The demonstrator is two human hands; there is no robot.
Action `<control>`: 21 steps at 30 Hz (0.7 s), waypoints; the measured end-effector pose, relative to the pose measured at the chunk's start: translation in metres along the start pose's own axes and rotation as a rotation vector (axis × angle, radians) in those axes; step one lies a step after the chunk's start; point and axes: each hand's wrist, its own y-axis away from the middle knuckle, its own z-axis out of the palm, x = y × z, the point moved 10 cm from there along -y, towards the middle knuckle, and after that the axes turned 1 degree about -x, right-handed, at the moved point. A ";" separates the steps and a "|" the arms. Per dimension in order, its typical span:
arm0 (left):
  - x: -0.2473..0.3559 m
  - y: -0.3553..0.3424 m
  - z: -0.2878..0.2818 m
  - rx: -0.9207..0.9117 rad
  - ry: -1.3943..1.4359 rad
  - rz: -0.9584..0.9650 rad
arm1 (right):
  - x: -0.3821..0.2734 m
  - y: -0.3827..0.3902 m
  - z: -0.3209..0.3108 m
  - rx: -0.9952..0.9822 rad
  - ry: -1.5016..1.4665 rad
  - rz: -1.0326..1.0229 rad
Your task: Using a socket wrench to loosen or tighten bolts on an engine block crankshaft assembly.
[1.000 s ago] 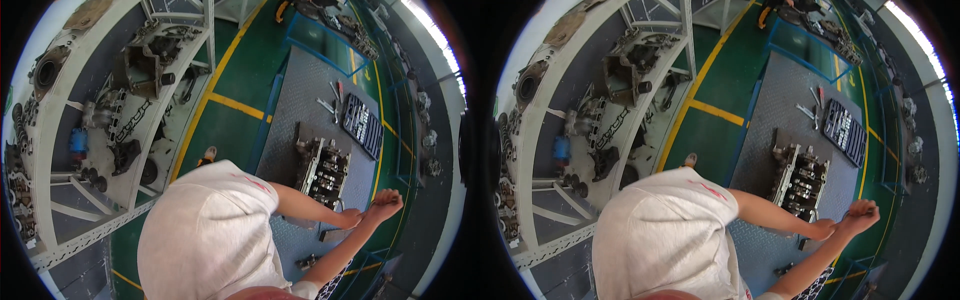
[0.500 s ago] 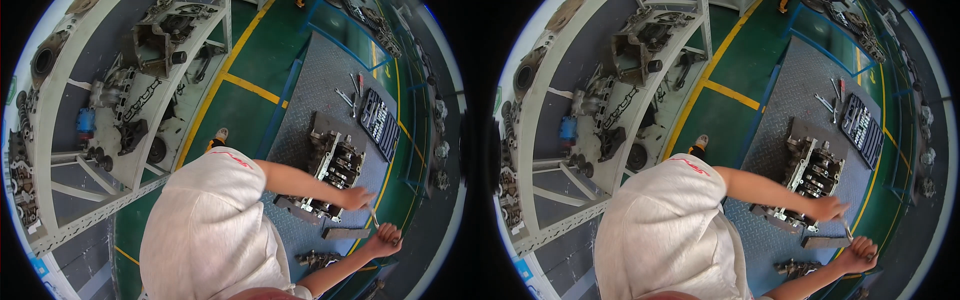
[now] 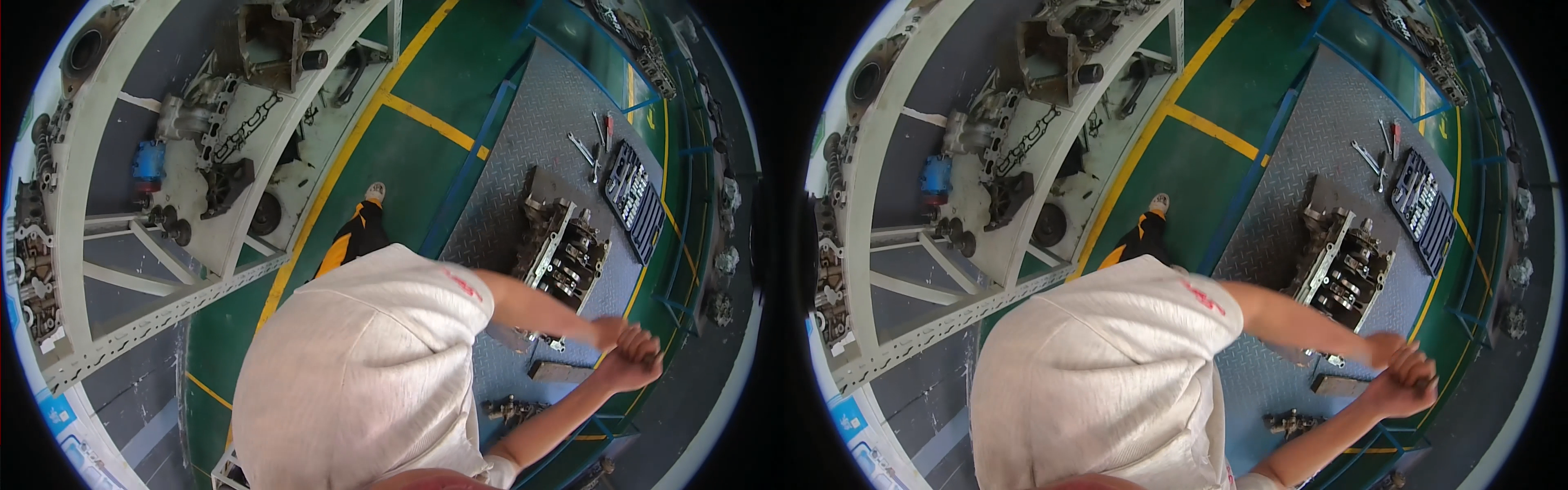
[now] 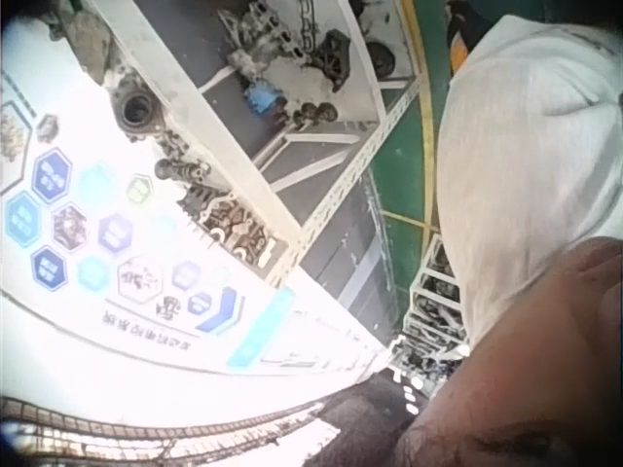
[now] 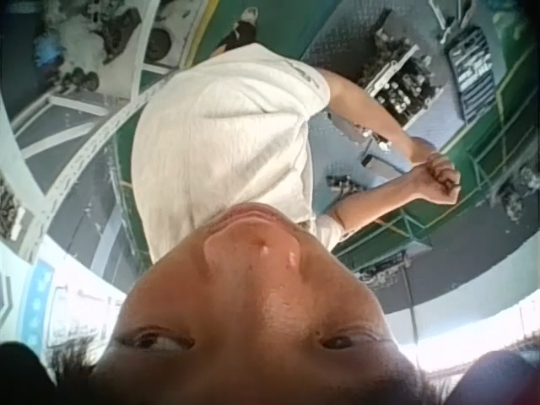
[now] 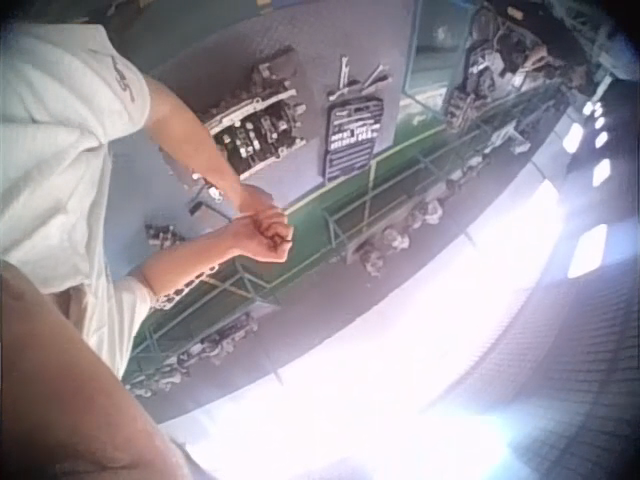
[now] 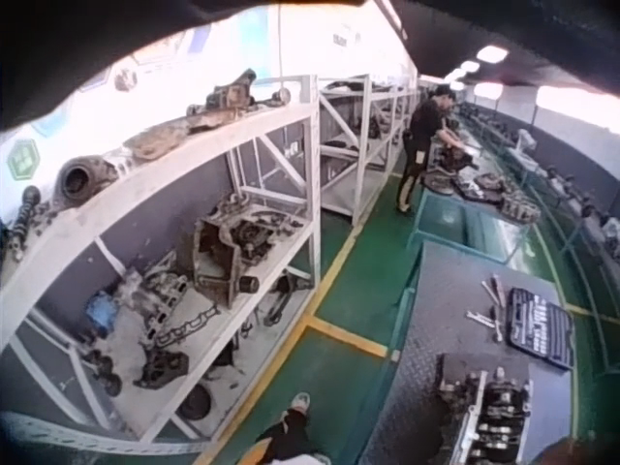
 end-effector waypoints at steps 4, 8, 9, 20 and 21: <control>0.015 0.047 0.002 -0.059 0.075 0.066 | -0.039 -0.012 -0.118 0.467 0.057 -0.012; 0.001 0.012 -0.058 -0.036 0.270 -0.183 | -0.037 0.051 -0.065 0.219 -0.009 -0.155; 0.000 0.010 -0.034 -0.053 0.293 -0.181 | -0.028 0.056 -0.034 0.167 -0.007 -0.129; 0.009 0.021 -0.063 0.027 0.183 -0.010 | -0.047 0.044 -0.088 0.212 -0.018 -0.145; 0.003 0.013 -0.055 0.037 0.184 -0.015 | -0.032 0.055 -0.049 0.136 0.040 -0.130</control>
